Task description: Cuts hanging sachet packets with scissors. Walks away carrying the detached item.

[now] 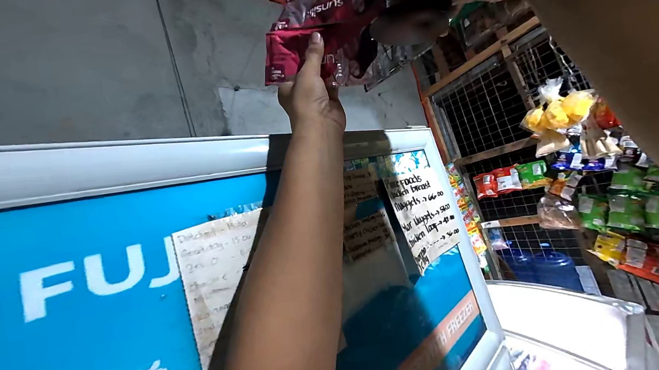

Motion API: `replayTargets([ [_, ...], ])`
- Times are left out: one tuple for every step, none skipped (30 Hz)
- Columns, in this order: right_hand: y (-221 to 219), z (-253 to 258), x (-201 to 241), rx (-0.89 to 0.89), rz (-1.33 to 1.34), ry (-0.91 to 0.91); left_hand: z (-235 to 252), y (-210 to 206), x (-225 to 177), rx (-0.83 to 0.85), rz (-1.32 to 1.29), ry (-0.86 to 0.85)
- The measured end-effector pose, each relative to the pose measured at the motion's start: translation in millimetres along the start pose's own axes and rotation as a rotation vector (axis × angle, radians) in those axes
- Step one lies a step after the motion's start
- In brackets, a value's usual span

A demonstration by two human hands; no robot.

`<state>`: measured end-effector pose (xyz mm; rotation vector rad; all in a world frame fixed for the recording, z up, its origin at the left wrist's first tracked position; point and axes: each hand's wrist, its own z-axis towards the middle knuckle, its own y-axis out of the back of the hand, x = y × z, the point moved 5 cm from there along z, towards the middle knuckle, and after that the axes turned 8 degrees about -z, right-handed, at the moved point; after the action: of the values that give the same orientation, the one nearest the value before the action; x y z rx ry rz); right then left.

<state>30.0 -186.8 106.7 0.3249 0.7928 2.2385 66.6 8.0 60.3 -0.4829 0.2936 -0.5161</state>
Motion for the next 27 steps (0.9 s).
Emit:
replayTargets([
  [0.9, -1.0, 0.8, -0.010, -0.020, 0.003, -0.4, 0.2, 0.4, -0.001, 0.004, 0.004],
  [1.8, -1.5, 1.3, -0.016, -0.045, 0.003, -0.6, 0.2, 1.1, 0.000, 0.003, 0.009],
  [1.9, -1.1, 0.8, -0.016, -0.070, 0.007, -0.2, 0.7, 2.2, -0.003, 0.003, 0.012],
  [1.6, -0.6, 0.0, -0.011, -0.085, 0.009, 0.2, 1.3, 3.2, -0.004, 0.002, 0.013],
  [1.3, -0.7, -0.1, -0.004, -0.091, 0.013, 0.6, 1.6, 3.4, -0.003, -0.003, 0.018],
  [1.1, -1.7, 0.4, 0.000, -0.089, 0.016, 1.0, 1.7, 3.1, -0.003, -0.007, 0.025],
  [1.0, -1.6, -0.5, 0.000, -0.068, 0.011, 1.6, 1.7, 2.6, -0.004, -0.007, 0.036],
  [0.9, -0.6, -2.3, -0.003, -0.037, 0.003, 2.3, 1.9, 2.1, -0.008, -0.002, 0.048],
  [0.4, -0.5, -3.1, -0.009, -0.007, -0.009, 3.0, 2.9, 1.0, -0.019, -0.001, 0.066],
  [-0.2, -1.0, -3.0, -0.016, 0.013, -0.017, 4.1, 4.3, -0.4, -0.033, -0.001, 0.082],
  [-0.7, -2.0, -2.6, -0.016, 0.027, -0.022, 6.5, 5.6, -1.4, -0.043, -0.003, 0.084],
  [-1.1, -3.1, -2.4, -0.012, 0.038, -0.022, 9.4, 6.6, -2.1, -0.038, -0.011, 0.074],
  [-1.4, -3.3, -3.1, -0.009, 0.049, -0.024, 12.5, 7.5, -2.6, -0.035, -0.023, 0.058],
  [-1.6, -3.3, -3.9, -0.005, 0.056, -0.023, 14.9, 8.1, -3.0, -0.034, -0.033, 0.041],
  [-2.1, -3.0, -5.0, 0.000, 0.060, -0.021, 15.7, 8.5, -3.6, -0.033, -0.034, 0.031],
  [-2.5, -3.0, -6.2, 0.004, 0.061, -0.022, 15.9, 8.7, -3.8, -0.033, -0.033, 0.022],
  [-2.6, -3.1, -7.1, 0.003, 0.060, -0.024, 15.8, 8.8, -3.5, -0.034, -0.033, 0.012],
  [-2.7, -3.1, -8.1, 0.005, 0.056, -0.025, 15.8, 9.1, -2.5, -0.031, -0.030, 0.003],
  [-2.9, -3.2, -9.4, 0.002, 0.056, -0.028, 15.9, 9.6, -1.1, -0.029, -0.023, -0.002],
  [-2.9, -3.4, -10.9, -0.004, 0.060, -0.029, 15.9, 10.1, 0.3, -0.028, -0.023, -0.004],
  [-2.9, -4.4, -12.3, -0.008, 0.066, -0.031, 15.6, 10.1, 1.5, -0.030, -0.025, -0.006],
  [-3.3, -5.5, -14.0, -0.011, 0.075, -0.030, 14.6, 10.1, 2.7, -0.031, -0.030, -0.008],
  [-4.3, -6.4, -15.9, -0.016, 0.089, -0.024, 12.8, 10.4, 4.0, -0.029, -0.038, -0.010],
  [-5.8, -7.3, -17.2, -0.016, 0.097, -0.017, 11.2, 11.0, 5.6, -0.029, -0.043, -0.014],
  [-7.7, -8.8, -17.3, -0.011, 0.109, -0.008, 10.0, 12.1, 7.4, -0.033, -0.038, -0.016],
  [-8.9, -10.0, -17.3, -0.015, 0.120, 0.002, 8.6, 13.2, 9.0, -0.038, -0.028, -0.016],
  [-9.5, -9.6, -18.9, -0.024, 0.126, 0.006, 7.0, 13.8, 10.6, -0.050, -0.020, -0.018],
])
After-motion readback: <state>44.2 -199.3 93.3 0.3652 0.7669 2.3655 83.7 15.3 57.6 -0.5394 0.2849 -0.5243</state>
